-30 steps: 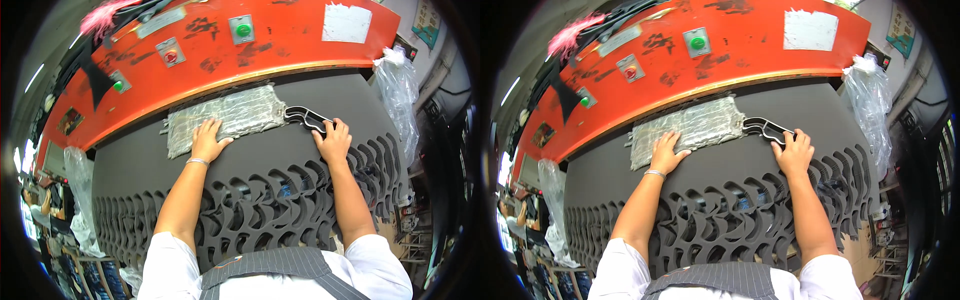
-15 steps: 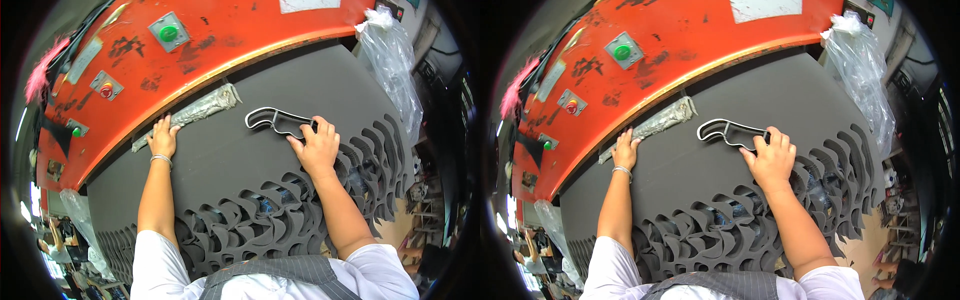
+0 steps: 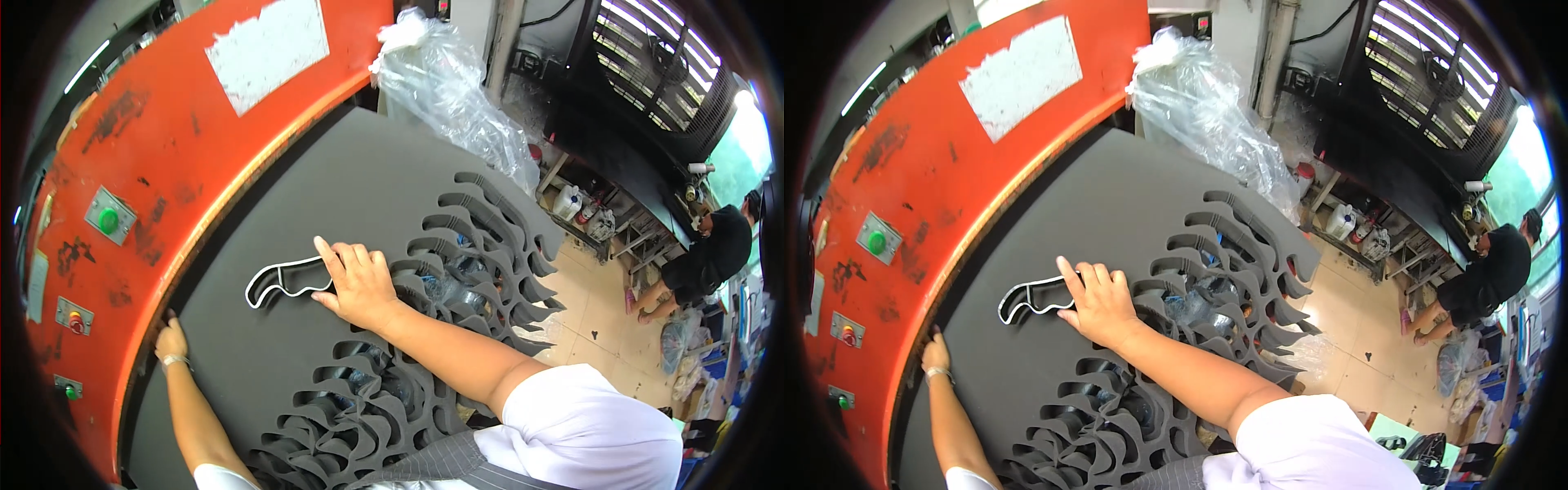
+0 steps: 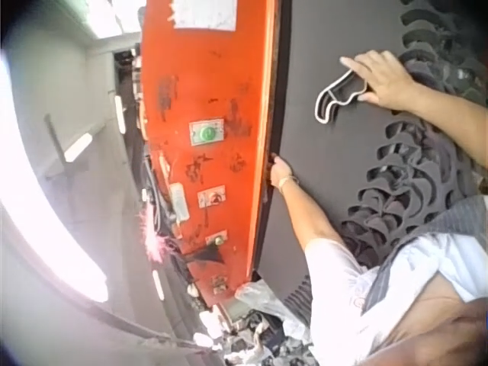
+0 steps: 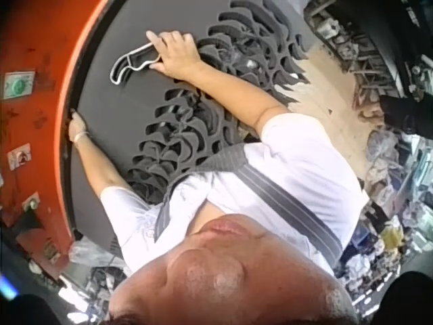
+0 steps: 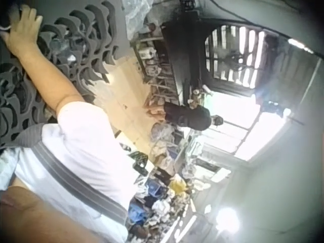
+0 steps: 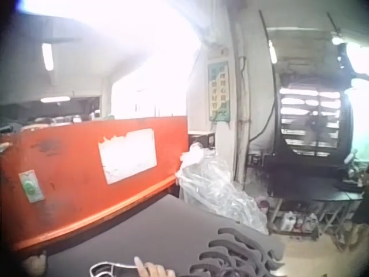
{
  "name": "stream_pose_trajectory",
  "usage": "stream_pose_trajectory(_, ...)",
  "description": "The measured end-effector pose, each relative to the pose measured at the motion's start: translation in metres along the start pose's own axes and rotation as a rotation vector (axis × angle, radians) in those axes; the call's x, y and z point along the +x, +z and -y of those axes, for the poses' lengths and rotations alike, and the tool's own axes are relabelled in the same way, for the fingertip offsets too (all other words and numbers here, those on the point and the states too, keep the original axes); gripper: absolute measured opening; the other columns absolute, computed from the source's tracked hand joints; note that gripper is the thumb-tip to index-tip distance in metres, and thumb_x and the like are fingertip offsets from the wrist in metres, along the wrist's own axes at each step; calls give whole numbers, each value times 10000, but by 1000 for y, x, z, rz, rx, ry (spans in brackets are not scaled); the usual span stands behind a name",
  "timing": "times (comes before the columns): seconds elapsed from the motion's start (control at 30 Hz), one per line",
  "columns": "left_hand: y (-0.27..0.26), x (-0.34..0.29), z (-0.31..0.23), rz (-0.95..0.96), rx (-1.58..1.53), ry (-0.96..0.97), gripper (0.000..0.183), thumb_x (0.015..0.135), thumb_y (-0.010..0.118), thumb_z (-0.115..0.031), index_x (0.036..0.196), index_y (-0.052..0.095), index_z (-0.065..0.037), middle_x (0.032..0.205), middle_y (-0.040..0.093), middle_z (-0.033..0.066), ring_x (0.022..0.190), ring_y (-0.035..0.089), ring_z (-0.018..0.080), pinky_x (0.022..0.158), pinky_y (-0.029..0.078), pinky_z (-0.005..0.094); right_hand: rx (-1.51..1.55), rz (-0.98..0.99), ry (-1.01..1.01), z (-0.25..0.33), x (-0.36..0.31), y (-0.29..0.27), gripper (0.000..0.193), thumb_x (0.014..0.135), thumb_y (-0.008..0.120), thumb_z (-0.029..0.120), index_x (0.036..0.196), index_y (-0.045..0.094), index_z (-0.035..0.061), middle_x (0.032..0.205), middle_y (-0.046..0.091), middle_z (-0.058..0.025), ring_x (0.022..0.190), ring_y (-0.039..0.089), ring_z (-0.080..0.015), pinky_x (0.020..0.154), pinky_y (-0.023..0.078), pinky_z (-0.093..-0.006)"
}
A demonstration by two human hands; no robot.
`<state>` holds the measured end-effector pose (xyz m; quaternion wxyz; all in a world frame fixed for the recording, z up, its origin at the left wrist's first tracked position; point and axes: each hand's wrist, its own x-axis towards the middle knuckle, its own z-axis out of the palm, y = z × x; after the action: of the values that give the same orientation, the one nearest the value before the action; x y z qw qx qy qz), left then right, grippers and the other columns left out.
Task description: Placing metal molds on a foam sheet and operating a hydraulic press to cut out shoe components.
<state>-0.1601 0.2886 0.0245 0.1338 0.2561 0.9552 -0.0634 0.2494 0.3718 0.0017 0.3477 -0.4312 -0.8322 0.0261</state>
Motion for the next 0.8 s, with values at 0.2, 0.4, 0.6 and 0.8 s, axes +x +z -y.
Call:
stream_pose_trajectory(0.2,31,-106,55,-176,-282,349,697,989,350,-517,1462,309,-6,1522,302,202,1428,252,317,1131,235,475,127,190,-148,18,31,-4,627,675,770,443,1145,574,78,1112,571,-59,1045,530,-243,810,413,-389)
stream_pose_trajectory(0.4,2,-193,48,749,-1424,674,782,963,407,-572,1405,356,71,1365,496,213,1241,514,303,1094,351,424,420,437,-1089,97,51,-42,575,616,780,309,1122,593,111,1154,583,-42,1112,525,-220,941,378,-425)
stream_pose_trajectory(0.6,13,-242,90,810,-1727,619,596,868,660,-410,1303,455,-58,1136,609,170,980,632,306,851,530,485,425,391,-1530,211,88,-58,586,664,779,333,1183,586,142,1206,567,-50,1153,514,-233,978,357,-436)
stream_pose_trajectory(0.8,-30,-247,130,333,-1719,318,484,877,667,-272,1246,456,-41,997,611,199,840,638,298,780,553,440,181,208,-1151,251,236,-119,571,757,725,434,1243,595,164,1244,553,-82,1194,489,-260,965,376,-438)
